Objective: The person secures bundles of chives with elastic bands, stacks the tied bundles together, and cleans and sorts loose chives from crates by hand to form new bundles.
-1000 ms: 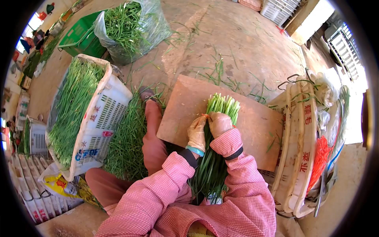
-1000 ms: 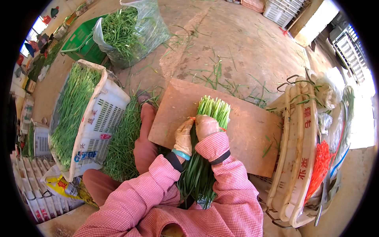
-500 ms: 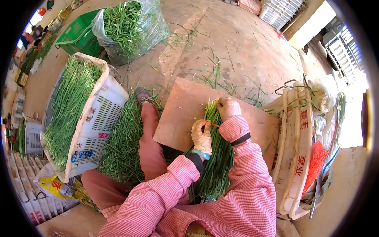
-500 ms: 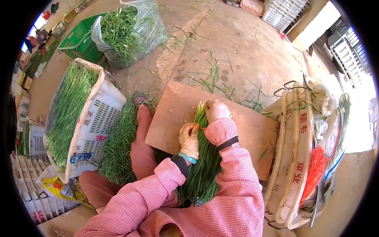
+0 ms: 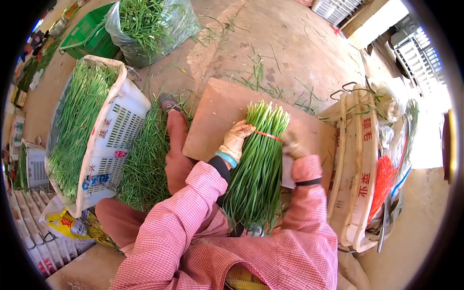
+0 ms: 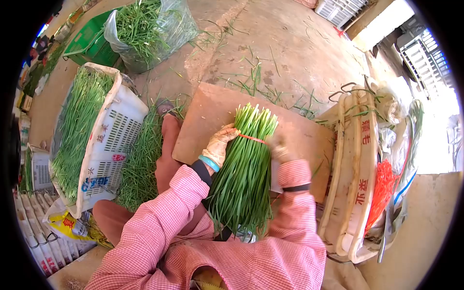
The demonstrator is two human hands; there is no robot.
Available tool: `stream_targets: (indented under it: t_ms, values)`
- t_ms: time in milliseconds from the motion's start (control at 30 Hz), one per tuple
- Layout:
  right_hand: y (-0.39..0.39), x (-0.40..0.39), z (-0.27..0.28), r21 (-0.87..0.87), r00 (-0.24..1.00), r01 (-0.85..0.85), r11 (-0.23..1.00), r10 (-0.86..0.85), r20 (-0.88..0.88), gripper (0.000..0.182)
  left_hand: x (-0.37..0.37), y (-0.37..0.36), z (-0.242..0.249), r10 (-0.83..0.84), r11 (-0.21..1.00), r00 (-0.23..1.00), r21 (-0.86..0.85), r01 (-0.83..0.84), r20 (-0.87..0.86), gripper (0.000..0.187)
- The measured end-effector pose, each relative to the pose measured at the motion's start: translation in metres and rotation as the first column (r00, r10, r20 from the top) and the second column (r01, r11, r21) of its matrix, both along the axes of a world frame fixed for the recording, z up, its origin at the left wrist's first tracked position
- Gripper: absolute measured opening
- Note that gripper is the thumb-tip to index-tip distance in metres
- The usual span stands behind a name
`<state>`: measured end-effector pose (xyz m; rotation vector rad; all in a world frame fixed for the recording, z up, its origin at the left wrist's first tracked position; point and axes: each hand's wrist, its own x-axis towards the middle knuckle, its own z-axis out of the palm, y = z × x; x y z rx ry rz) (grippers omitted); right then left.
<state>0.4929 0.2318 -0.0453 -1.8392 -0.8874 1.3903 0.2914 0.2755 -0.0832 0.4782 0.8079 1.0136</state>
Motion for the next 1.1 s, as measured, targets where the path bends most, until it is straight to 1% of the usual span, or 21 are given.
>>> stream_targets:
  t_ms: [33, 67, 100, 133, 167, 233, 267, 300, 333, 433, 500, 533, 567, 633, 700, 767, 800, 867, 900, 967, 1100]
  values:
    - [-0.016, -0.028, -0.017, 0.185, 0.844, -0.218, 0.958, 0.09, 0.529, 0.08, 0.01, -0.005, -0.001, 0.06, 0.997, 0.995, 0.034, -0.062, 0.074, 0.029]
    - [-0.028, -0.071, -0.011, 0.328, 0.951, 0.003, 0.945, -0.104, 0.292, 0.095, 0.016, -0.016, 0.026, 0.125, 0.982, 0.984, 0.16, -0.104, -0.127, 0.024]
    - [-0.027, -0.089, 0.017, 0.191, 0.977, 0.108, 0.976, -0.139, 0.162, 0.108, 0.017, -0.02, 0.038, 0.184, 0.958, 0.952, 0.262, -0.117, -0.245, 0.016]
    - [-0.025, -0.089, 0.014, 0.204, 0.998, 0.048, 0.978, -0.056, 0.033, 0.114, 0.01, -0.016, 0.043, 0.403, 0.771, 0.834, 0.631, -0.089, -0.376, 0.016]
    - [-0.025, -0.094, 0.015, 0.212, 0.998, 0.051, 0.976, -0.058, 0.025, 0.114, 0.0, -0.01, 0.048, 0.64, 0.467, 0.671, 0.883, 0.047, -0.375, 0.018]
    - [-0.021, -0.114, 0.025, 0.143, 0.976, 0.018, 0.99, -0.048, 0.214, 0.116, -0.012, -0.013, 0.066, 0.645, 0.509, 0.601, 0.852, 0.123, -0.472, 0.014]
    - [-0.016, -0.12, 0.023, -0.002, 0.896, -0.018, 1.0, 0.017, 0.443, 0.118, -0.015, -0.017, 0.063, 0.6, 0.568, 0.622, 0.815, 0.113, -0.504, 0.013]
    - [-0.013, -0.129, 0.004, 0.071, 0.914, -0.015, 0.997, -0.015, 0.405, 0.115, -0.017, -0.02, 0.061, 0.549, 0.625, 0.643, 0.773, 0.108, -0.534, 0.013]
    - [-0.001, -0.118, -0.064, 0.02, 0.977, 0.096, 0.995, -0.098, 0.191, 0.113, -0.014, -0.028, 0.072, 0.565, 0.563, 0.662, 0.817, 0.127, -0.492, 0.014]
    - [-0.016, -0.133, -0.017, 0.072, 0.803, 0.025, 0.997, -0.062, 0.593, 0.098, -0.006, -0.036, 0.067, 0.524, 0.645, 0.728, 0.764, -0.001, -0.442, 0.013]
    - [-0.022, -0.109, 0.014, 0.06, 0.907, -0.144, 0.988, 0.108, 0.408, 0.089, -0.011, -0.029, 0.067, 0.436, 0.775, 0.841, 0.608, -0.171, -0.32, 0.011]
    - [-0.029, -0.107, 0.014, 0.5, 0.907, -0.078, 0.863, -0.146, 0.395, 0.075, -0.015, -0.023, 0.066, 0.409, 0.812, 0.88, 0.537, -0.228, -0.244, 0.009]
    - [-0.026, -0.106, 0.017, 0.5, 0.908, -0.09, 0.861, -0.135, 0.396, 0.075, -0.016, -0.023, 0.064, 0.42, 0.809, 0.875, 0.537, -0.239, -0.242, 0.009]
    - [-0.021, -0.114, 0.046, 0.402, 0.97, -0.037, 0.915, -0.064, 0.235, 0.059, -0.017, -0.025, 0.069, 0.4, 0.785, 0.831, 0.612, -0.094, -0.386, 0.007]
    - [-0.007, -0.134, 0.017, 0.567, 0.984, 0.13, 0.814, -0.174, 0.024, 0.021, -0.013, -0.028, 0.066, 0.438, 0.73, 0.745, 0.683, 0.031, -0.502, 0.008]
    - [-0.008, -0.131, 0.012, 0.564, 0.933, -0.003, 0.826, -0.201, 0.299, 0.016, -0.019, -0.028, 0.067, 0.435, 0.73, 0.688, 0.675, 0.109, -0.581, 0.015]
    - [-0.008, -0.13, 0.011, 0.571, 0.934, -0.013, 0.821, -0.194, 0.299, 0.016, -0.021, -0.022, 0.067, 0.447, 0.725, 0.684, 0.682, 0.1, -0.576, 0.015]
    - [-0.011, -0.124, 0.009, 0.557, 0.921, -0.199, 0.806, -0.041, 0.389, 0.018, -0.024, -0.01, 0.068, 0.576, 0.713, 0.475, 0.693, 0.108, -0.666, 0.035]
    - [-0.012, -0.124, 0.011, 0.561, 0.919, -0.21, 0.801, -0.034, 0.393, 0.018, -0.021, -0.003, 0.067, 0.437, 0.859, 0.445, 0.51, 0.05, -0.781, 0.071]
    - [-0.016, -0.125, 0.026, 0.641, 0.937, -0.223, 0.735, -0.021, 0.349, 0.017, -0.016, 0.016, 0.048, 0.251, 0.96, 0.243, 0.273, 0.059, -0.937, 0.1]
    - [-0.027, -0.113, 0.01, 0.652, 0.861, -0.266, 0.71, -0.129, 0.491, 0.021, -0.01, 0.026, 0.038, -0.019, 1.0, 0.266, -0.019, 0.003, -0.964, 0.114]
